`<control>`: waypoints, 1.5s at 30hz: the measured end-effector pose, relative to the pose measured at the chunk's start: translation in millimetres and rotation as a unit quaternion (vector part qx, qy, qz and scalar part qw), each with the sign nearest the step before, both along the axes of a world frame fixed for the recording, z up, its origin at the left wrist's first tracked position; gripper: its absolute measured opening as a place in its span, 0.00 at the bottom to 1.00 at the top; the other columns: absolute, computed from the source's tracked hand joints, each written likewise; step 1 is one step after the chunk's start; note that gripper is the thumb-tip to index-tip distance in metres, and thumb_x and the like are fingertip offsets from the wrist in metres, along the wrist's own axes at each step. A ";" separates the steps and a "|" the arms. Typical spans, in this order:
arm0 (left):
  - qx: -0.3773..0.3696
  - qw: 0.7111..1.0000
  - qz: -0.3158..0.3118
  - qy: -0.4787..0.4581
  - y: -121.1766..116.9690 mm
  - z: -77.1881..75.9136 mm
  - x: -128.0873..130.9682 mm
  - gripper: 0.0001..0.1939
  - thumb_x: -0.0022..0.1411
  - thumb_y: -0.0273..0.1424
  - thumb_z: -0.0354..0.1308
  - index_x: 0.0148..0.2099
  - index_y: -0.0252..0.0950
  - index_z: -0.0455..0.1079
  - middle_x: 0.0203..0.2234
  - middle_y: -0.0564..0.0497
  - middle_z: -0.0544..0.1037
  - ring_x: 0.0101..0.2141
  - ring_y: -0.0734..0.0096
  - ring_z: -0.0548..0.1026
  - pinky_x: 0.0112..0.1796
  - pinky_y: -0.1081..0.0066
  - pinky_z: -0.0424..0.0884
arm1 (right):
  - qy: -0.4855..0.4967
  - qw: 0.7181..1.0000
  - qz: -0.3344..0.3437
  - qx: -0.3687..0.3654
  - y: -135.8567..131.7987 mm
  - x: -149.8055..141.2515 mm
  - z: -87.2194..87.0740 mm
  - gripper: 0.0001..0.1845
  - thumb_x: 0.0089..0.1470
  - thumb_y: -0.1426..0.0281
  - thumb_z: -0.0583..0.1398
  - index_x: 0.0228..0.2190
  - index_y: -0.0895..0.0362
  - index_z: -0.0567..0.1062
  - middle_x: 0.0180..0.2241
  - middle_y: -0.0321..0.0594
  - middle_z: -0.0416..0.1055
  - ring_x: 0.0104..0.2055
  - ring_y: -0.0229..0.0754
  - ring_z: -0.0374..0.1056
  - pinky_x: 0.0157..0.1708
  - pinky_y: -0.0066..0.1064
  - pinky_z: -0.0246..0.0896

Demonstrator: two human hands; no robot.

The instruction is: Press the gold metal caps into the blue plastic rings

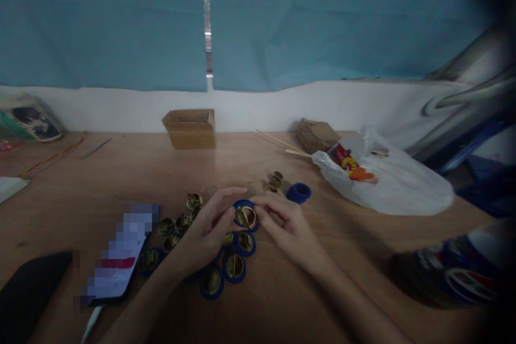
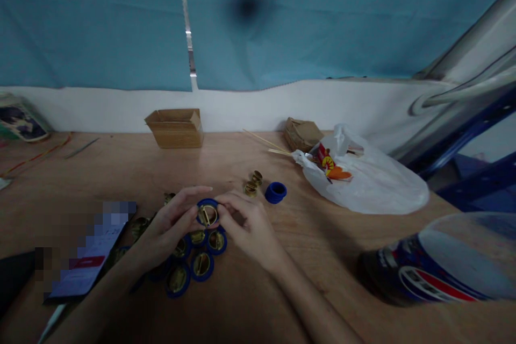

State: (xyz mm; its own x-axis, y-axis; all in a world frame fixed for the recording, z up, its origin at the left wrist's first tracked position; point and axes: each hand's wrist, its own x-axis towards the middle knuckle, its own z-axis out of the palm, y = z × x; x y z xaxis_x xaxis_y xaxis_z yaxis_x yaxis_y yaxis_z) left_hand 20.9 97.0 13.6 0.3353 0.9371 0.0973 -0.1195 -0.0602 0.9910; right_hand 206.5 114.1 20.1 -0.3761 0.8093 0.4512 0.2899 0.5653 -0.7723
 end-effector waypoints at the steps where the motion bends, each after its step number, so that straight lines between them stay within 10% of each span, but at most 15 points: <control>1: 0.001 1.000 0.005 -0.002 0.2 0.0 0.6 0.15 0.68 0.34 0.50 0.56 0.43 0.65 0.49 0.48 0.73 0.46 0.64 0.74 0.45 0.66 0.74 | 0.006 1.000 -0.001 -0.006 0.0 -0.5 0.0 0.10 0.60 0.74 0.55 0.39 0.54 0.77 0.33 0.36 0.73 0.34 0.38 0.70 0.32 0.29 0.66; 18: -0.120 0.975 0.000 -0.187 8.4 -12.0 4.7 0.15 0.66 0.29 0.54 0.55 0.36 0.67 0.46 0.44 0.77 0.47 0.61 0.76 0.50 0.60 0.72 | -0.006 0.999 0.020 -0.033 3.4 -3.6 -15.0 0.16 0.58 0.75 0.55 0.48 0.51 0.70 0.42 0.40 0.72 0.43 0.43 0.69 0.44 0.39 0.65; 28: -0.105 0.986 0.020 -0.126 6.4 -10.1 8.3 0.17 0.64 0.35 0.58 0.53 0.36 0.66 0.44 0.45 0.78 0.45 0.62 0.77 0.49 0.59 0.73 | 0.022 0.998 -0.011 -0.056 7.0 -1.7 -15.5 0.09 0.61 0.71 0.54 0.42 0.53 0.74 0.34 0.38 0.73 0.36 0.41 0.70 0.35 0.34 0.67; 35: -0.142 0.982 0.087 -0.084 13.5 -12.0 10.0 0.19 0.57 0.38 0.63 0.48 0.33 0.70 0.37 0.45 0.81 0.40 0.63 0.79 0.46 0.62 0.73 | -0.019 0.998 -0.012 0.066 3.6 -5.0 -12.7 0.11 0.61 0.76 0.54 0.43 0.53 0.72 0.44 0.42 0.72 0.49 0.43 0.68 0.49 0.40 0.64; 45: -0.022 0.983 0.180 -0.032 16.0 -6.7 -2.4 0.24 0.52 0.31 0.67 0.51 0.36 0.68 0.46 0.44 0.78 0.46 0.60 0.76 0.47 0.63 0.70 | -0.018 0.995 -0.086 0.035 7.1 -0.1 -12.4 0.12 0.60 0.73 0.55 0.46 0.53 0.71 0.47 0.42 0.72 0.48 0.44 0.68 0.47 0.38 0.65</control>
State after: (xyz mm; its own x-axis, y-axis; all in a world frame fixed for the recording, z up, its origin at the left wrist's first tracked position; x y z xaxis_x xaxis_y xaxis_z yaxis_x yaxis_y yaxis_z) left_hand 18.5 113.0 6.9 -0.0236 0.9977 0.0636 -0.1610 -0.0666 0.9847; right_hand 206.4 121.2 7.6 -0.2518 0.8301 0.4975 0.4148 0.5571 -0.7195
